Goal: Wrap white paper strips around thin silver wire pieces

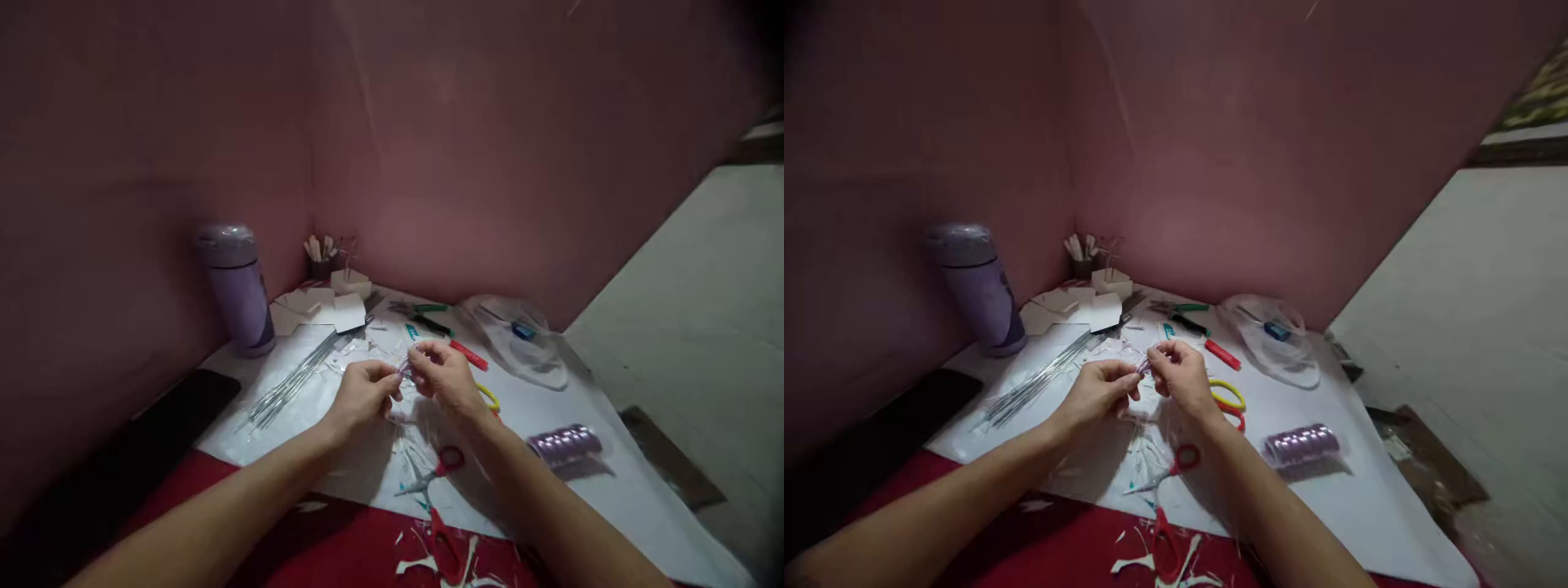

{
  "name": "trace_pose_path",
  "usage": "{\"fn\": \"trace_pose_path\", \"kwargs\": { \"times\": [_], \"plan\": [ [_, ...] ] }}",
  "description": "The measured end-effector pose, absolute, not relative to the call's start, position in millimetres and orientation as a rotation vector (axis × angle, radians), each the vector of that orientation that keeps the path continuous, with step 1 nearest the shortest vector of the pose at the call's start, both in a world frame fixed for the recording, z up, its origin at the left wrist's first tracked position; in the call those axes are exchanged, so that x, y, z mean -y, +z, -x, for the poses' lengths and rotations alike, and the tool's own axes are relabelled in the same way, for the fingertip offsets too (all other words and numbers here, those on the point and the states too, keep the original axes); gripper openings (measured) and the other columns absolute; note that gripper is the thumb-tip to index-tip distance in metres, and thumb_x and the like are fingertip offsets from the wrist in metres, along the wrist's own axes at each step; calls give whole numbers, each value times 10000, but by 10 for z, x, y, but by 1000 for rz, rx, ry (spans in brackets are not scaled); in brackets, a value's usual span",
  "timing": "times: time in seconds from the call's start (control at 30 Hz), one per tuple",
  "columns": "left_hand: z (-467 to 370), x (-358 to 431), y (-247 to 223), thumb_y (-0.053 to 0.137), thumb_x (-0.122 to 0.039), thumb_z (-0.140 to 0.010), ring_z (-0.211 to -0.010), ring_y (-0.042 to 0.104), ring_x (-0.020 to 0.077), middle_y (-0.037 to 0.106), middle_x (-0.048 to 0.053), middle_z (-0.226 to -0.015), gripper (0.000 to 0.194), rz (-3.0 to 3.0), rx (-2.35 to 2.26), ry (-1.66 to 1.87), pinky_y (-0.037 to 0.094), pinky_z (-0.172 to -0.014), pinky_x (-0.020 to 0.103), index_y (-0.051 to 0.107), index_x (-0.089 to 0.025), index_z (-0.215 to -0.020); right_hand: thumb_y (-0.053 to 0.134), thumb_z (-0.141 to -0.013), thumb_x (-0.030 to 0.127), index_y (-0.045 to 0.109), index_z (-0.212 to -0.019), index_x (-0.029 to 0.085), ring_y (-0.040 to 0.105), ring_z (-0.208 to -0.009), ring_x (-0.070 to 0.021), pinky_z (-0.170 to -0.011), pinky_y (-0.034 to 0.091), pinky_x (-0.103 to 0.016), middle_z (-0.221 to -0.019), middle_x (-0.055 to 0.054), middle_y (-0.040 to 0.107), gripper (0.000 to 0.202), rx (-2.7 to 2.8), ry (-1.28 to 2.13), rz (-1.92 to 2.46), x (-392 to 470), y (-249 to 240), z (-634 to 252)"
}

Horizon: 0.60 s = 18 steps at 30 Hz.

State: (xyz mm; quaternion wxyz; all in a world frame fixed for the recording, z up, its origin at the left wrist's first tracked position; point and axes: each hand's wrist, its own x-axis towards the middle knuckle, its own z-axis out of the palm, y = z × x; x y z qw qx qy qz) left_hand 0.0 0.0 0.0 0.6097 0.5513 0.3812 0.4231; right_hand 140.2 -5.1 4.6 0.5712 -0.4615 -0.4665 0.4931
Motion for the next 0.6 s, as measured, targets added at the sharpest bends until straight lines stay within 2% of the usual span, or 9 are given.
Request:
{"fn": "trace_pose_path", "kwargs": {
  "times": [0.27, 0.43, 0.53, 0.6],
  "plan": [
    [19, 6, 42, 599, -194, -708, -307, 394, 27, 577, 9, -527, 114, -1031, -971, 1059, 222, -322, 148, 584, -83, -687, 718, -626, 419, 496, -741, 174, 351, -395, -39, -348, 248, -155, -518, 81, 433, 350, 1058, 1041, 1107, -35, 172, -1605],
    [123, -135, 91, 565, -149, -729, -293, 346, 11, 547, -10, -524, 75, -919, -1017, 1150, 170, -297, 143, 553, -85, -690, 707, -671, 348, 518, -683, 151, 363, -377, -47, -345, 262, -170, -478, 66, 453, 274, 1210, 1040, 1304, -286, 170, -1584],
    [160, -204, 74, 565, -123, -716, -281, 341, 18, 540, -7, -508, 61, -869, -1021, 1160, 146, -283, 151, 542, -86, -673, 645, -773, 300, 571, -781, 116, 474, -451, -76, -402, 375, -192, -595, 19, 547, 199, 1313, 1057, 1471, -504, 147, -1552],
    [169, -230, 58, 575, -122, -709, -279, 344, 22, 538, -7, -502, 62, -846, -1021, 1169, 149, -280, 153, 544, -86, -670, 576, -849, 286, 582, -968, 110, 592, -661, -133, -570, 497, -267, -847, -43, 618, 212, 1382, 1102, 1590, -637, 156, -1538]
  ]
}}
